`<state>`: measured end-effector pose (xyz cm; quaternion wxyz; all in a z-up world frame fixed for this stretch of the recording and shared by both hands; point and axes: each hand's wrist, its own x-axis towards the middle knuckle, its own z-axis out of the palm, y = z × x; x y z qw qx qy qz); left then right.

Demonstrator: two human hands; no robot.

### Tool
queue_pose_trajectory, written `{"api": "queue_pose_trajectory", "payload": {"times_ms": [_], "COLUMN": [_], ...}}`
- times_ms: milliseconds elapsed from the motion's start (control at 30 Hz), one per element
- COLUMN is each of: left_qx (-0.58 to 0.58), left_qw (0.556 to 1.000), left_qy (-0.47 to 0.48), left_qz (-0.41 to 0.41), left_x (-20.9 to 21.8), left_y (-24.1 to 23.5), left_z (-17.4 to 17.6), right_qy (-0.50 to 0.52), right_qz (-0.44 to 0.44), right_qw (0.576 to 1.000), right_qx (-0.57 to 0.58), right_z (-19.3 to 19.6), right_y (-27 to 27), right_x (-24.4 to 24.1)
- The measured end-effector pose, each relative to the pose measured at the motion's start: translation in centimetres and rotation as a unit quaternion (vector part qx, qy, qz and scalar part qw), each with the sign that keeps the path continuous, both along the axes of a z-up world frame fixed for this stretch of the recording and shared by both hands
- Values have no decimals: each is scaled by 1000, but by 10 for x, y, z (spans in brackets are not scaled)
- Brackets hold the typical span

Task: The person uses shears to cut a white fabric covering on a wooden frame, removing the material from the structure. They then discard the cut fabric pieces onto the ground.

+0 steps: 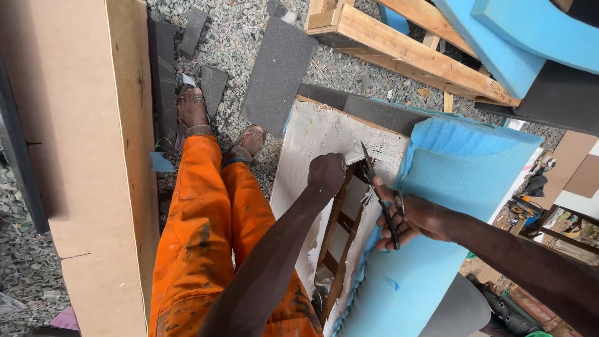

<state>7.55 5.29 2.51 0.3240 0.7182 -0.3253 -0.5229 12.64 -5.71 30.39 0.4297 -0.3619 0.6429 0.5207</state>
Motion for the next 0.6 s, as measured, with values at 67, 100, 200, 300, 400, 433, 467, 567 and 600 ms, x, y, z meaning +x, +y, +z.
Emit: {"api": "queue_pose_trajectory", "payload": {"times_ms": [67, 100, 200, 300, 400, 433, 467, 567, 600], "left_qx": [8, -7, -4, 20, 15, 5, 0, -3, 15], "left_qw": [999, 999, 997, 996, 998, 998, 998, 997, 996], "left_qy": [-22, -2, 19, 33, 28, 29, 37, 43, 55], "left_qz": [28, 42, 77, 79, 63, 56, 56, 67, 74], "left_x": [-4, -5, 1, 12, 25, 24, 22, 14, 10], "left_y": [6, 8, 11, 44, 65, 69, 68, 67, 68], "left_z": [0, 0, -1, -5, -26, -33, -30, -24, -25], "right_qy": [37, 38, 12, -18, -17, 5, 14, 53, 63], "right_qz": [-4, 4, 34, 80, 133, 154, 155, 228, 231], "right_qw": [999, 998, 994, 988, 985, 984, 984, 971, 970], "right_qx": [-19, -46, -104, -130, -107, -88, -92, -48, -48], "right_z": [-25, -34, -67, -90, -114, -121, -108, -93, -100], "right_y": [1, 1, -12, -32, -45, -46, -31, 1, 3], "right_x": [11, 17, 10, -5, 2, 4, 32, 92, 94]}}
